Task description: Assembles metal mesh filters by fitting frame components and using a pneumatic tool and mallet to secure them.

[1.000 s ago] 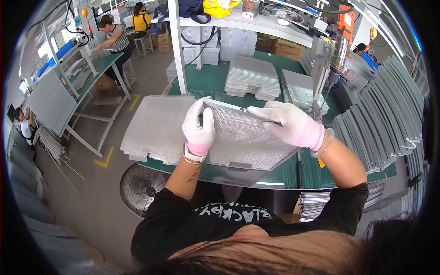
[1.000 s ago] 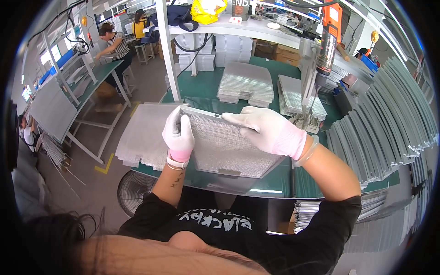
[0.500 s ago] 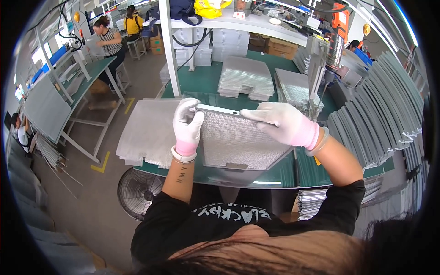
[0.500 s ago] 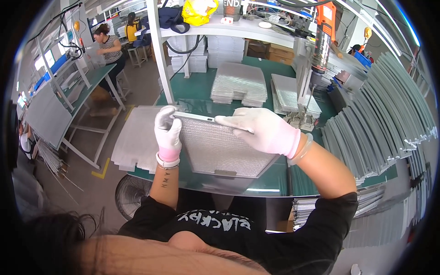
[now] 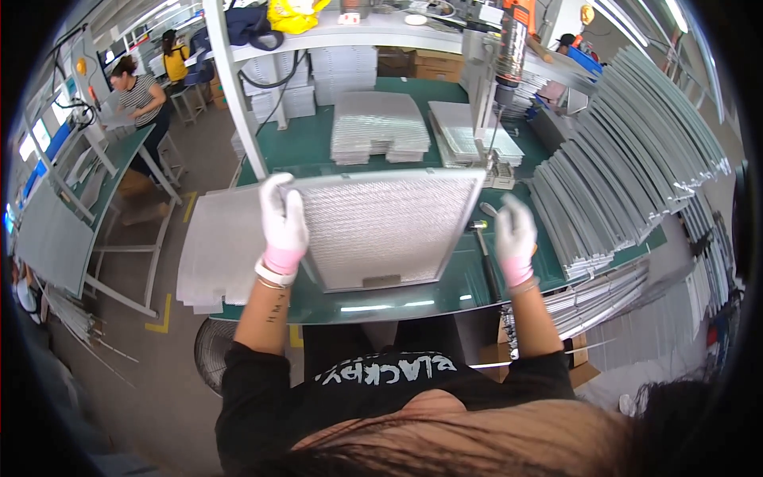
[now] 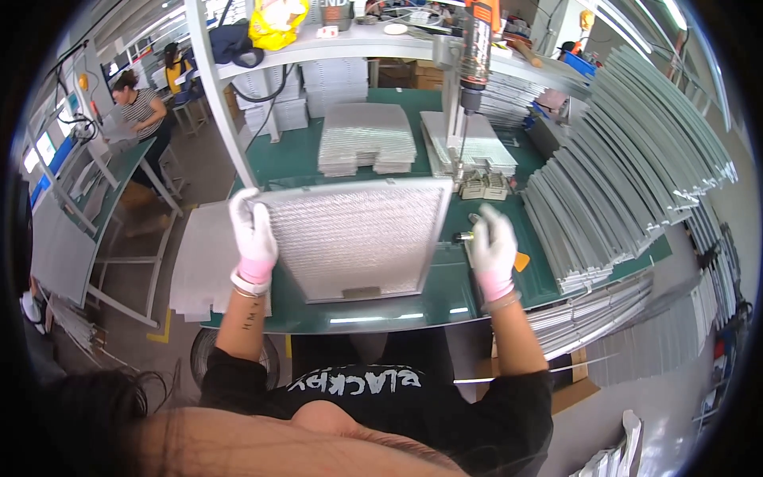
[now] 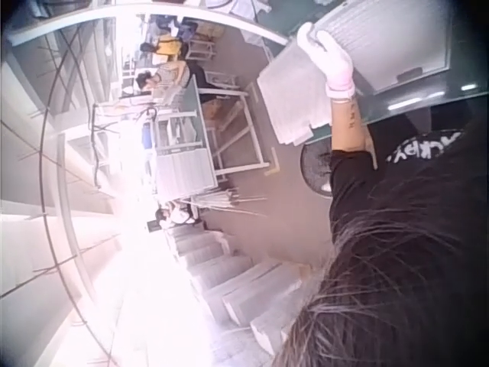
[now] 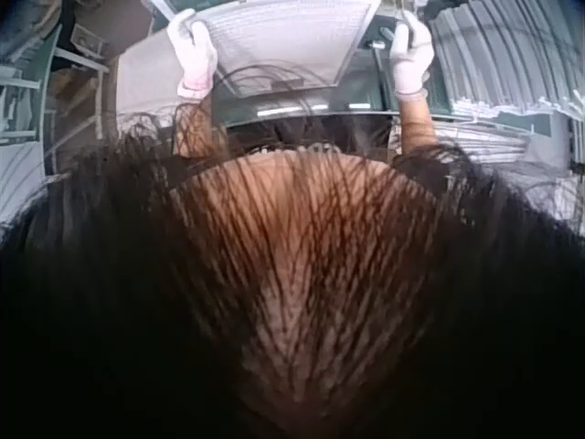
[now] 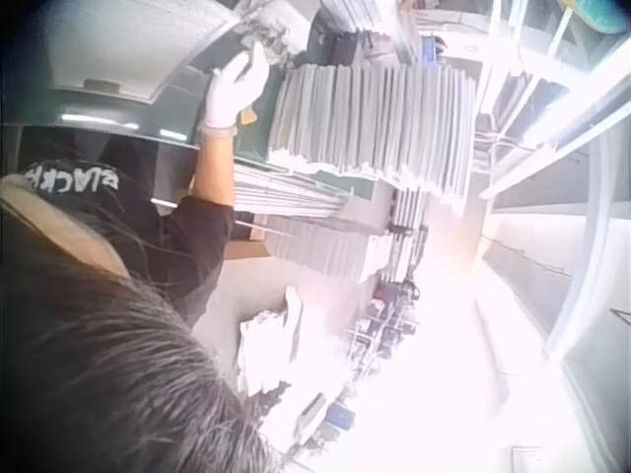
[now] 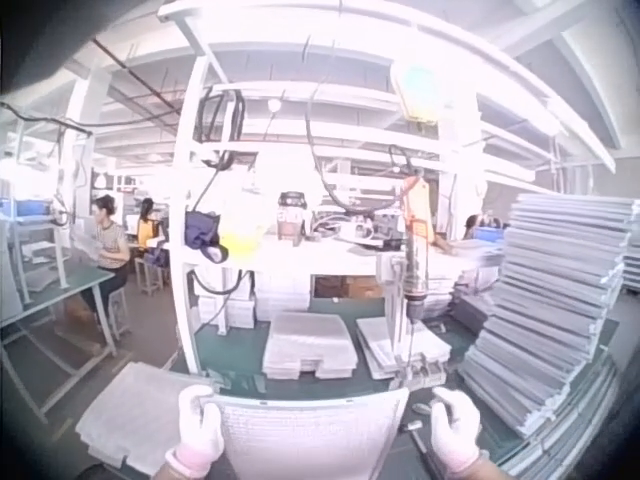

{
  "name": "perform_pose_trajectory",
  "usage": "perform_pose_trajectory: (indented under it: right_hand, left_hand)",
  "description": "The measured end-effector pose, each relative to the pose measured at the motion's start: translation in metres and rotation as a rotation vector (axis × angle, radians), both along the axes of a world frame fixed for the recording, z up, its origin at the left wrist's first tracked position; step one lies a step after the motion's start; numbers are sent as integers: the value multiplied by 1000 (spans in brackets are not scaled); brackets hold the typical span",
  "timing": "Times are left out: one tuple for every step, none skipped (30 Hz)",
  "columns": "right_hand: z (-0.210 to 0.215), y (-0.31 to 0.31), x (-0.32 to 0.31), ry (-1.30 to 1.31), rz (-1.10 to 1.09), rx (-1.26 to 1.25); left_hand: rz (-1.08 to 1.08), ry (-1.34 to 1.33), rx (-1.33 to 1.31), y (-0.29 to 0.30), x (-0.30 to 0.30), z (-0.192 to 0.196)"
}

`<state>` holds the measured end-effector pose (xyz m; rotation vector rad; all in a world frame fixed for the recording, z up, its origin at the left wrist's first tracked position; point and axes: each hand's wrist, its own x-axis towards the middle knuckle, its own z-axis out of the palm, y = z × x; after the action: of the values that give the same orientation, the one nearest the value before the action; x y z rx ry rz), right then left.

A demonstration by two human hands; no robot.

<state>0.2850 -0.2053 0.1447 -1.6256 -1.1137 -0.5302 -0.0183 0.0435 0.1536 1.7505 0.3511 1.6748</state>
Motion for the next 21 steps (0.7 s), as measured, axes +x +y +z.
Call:
perform_pose_trajectory:
  right_hand:
    - [-44, -15, 8, -88, -187, -408]
    - [-83, -30, 9, -170, -380, -820]
    - [-105, -37, 8, -75, -401, -984]
    - [-119, -43, 3, 24, -415, -1149]
    - [-122, -44, 4, 28, -415, -1156]
    - [-121, -43, 6, 91, -404, -1154]
    - [-121, -40, 8, 150, -386, -1146]
    - [-130, -45, 14, 160, -390, -1148]
    - [-139, -52, 23, 212, -281, -986]
    - [-146, -67, 35, 264, -206, -818]
    - [-160, -83, 49, -58, -176, -613]
    - [-143, -73, 39, -61, -126, -605]
    - [-89, -78, 10, 358, 58, -603]
    - [-44, -89, -11, 777, 233, -573]
    - [-21, -102, -17, 766, 301, -501]
    - [-1, -116, -21, 756, 370, -430]
    - [24, -128, -26, 692, 387, -396]
    - [46, -139, -30, 629, 400, -359]
    - [65, -144, -32, 480, 422, -281]
    - [82, -148, -35, 332, 433, -207]
    - [96, -148, -34, 234, 435, -123]
  left_hand:
    - [13, 29, 66, 4, -1, 17]
    - [20, 57, 131, 5, 0, 40]
    - [-6, 146, 252, -10, 2, 76]
    - [-43, 296, 369, -12, 7, 99]
    - [-60, 443, 814, -22, 20, 132]
    - [-183, 606, 952, -42, 43, 148]
    - [-312, 501, 1112, -55, 71, 142]
    - [-324, 758, 1230, -78, 91, 143]
    - [-300, 866, 1338, -88, 108, 129]
    - [-370, 847, 1367, -92, 132, 105]
    - [-359, 826, 1347, -92, 154, 72]
    - [-327, 869, 1331, -87, 144, 70]
    - [-251, 867, 1298, -81, 140, 68]
    - [-183, 855, 1275, -81, 139, 68]
    - [-122, 843, 1217, -87, 139, 67]
    - [-137, 836, 1219, -90, 140, 62]
    - [-101, 755, 1060, -91, 141, 56]
    - [-70, 676, 904, -92, 145, 49]
    - [-18, 689, 870, -95, 147, 43]
    - [-27, 688, 864, -97, 148, 41]
    - [15, 627, 828, -98, 148, 39]
